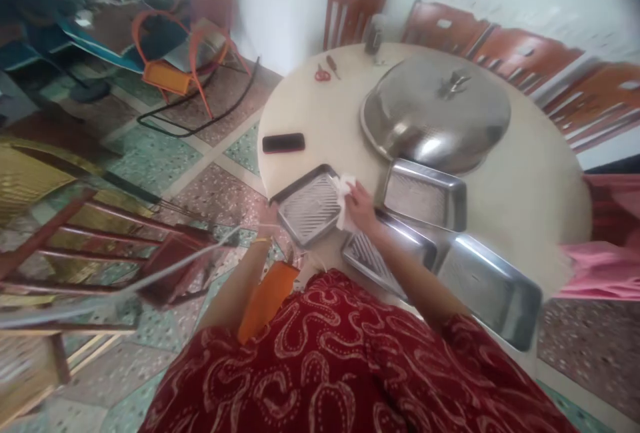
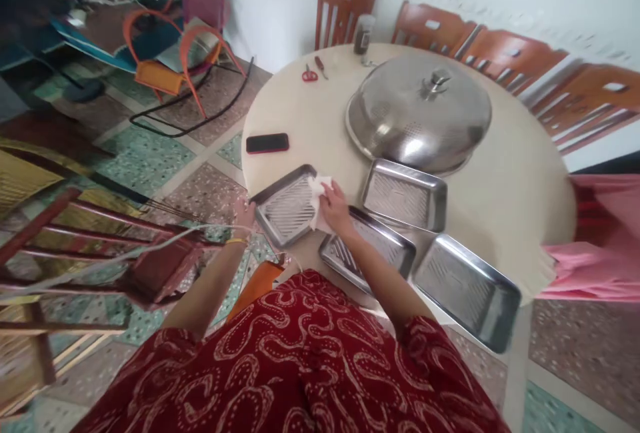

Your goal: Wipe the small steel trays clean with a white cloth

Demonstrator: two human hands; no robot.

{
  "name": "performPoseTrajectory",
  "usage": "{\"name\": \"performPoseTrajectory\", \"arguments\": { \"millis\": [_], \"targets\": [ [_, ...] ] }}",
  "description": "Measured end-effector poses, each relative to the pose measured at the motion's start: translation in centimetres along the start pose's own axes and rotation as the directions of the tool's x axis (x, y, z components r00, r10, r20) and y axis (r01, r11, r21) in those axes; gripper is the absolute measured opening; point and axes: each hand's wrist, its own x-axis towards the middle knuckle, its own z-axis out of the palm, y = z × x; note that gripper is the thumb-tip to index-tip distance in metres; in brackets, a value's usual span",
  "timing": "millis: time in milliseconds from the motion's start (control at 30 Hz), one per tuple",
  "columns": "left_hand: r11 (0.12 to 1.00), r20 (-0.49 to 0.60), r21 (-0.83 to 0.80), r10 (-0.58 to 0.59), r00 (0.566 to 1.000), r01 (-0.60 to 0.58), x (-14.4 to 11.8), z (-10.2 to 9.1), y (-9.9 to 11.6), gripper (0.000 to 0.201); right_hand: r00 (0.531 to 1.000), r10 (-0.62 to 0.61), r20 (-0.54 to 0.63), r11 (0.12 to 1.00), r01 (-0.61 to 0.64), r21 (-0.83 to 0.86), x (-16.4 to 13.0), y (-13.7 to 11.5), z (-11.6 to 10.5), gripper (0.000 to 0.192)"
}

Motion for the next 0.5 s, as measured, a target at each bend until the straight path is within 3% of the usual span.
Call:
{"name": "performPoseTrajectory", "arguments": {
  "millis": [67, 167, 267, 367, 433, 500],
  "targets": [
    [0.999, 0.026, 0.038, 0.005, 1.000, -0.006, 2.0, 0.5, -0.4, 0.039, 0.992, 0.056, 0.114, 0.988, -0.038, -0.151, 3.1, -0.4, 4.8, 0.046],
    [0.994, 0.099, 0.096, 0.036, 0.994, -0.046, 3.1, 0.8, -0.8, 0.030, 0.962, 0.168, 0.215, 0.926, -0.079, -0.369, 5.5, -0.3, 10.1, 0.051],
    [0.984, 0.148, 0.133, 0.101, 0.984, -0.121, 2.8, 0.5, -1.2, 0.027, 0.932, 0.297, 0.209, 0.863, -0.169, -0.476, 5.8, -0.6, 14.2, 0.062],
    [0.962, 0.144, 0.164, 0.196, 0.970, -0.219, 2.6, 0.4, -1.5, 0.030, 0.908, 0.390, 0.155, 0.826, -0.270, -0.494, 4.6, -2.6, 17.6, 0.065],
    [0.948, 0.147, 0.190, 0.230, 0.962, -0.256, 3.2, 0.4, -1.5, 0.034, 0.894, 0.355, 0.271, 0.859, -0.198, -0.472, 2.9, -4.4, 19.1, 0.061],
    [0.929, 0.180, 0.220, 0.262, 0.948, -0.298, 4.4, 0.3, -1.4, 0.035, 0.830, 0.205, 0.518, 0.929, 0.000, -0.369, 0.9, -5.9, 19.6, 0.051]
  ]
}}
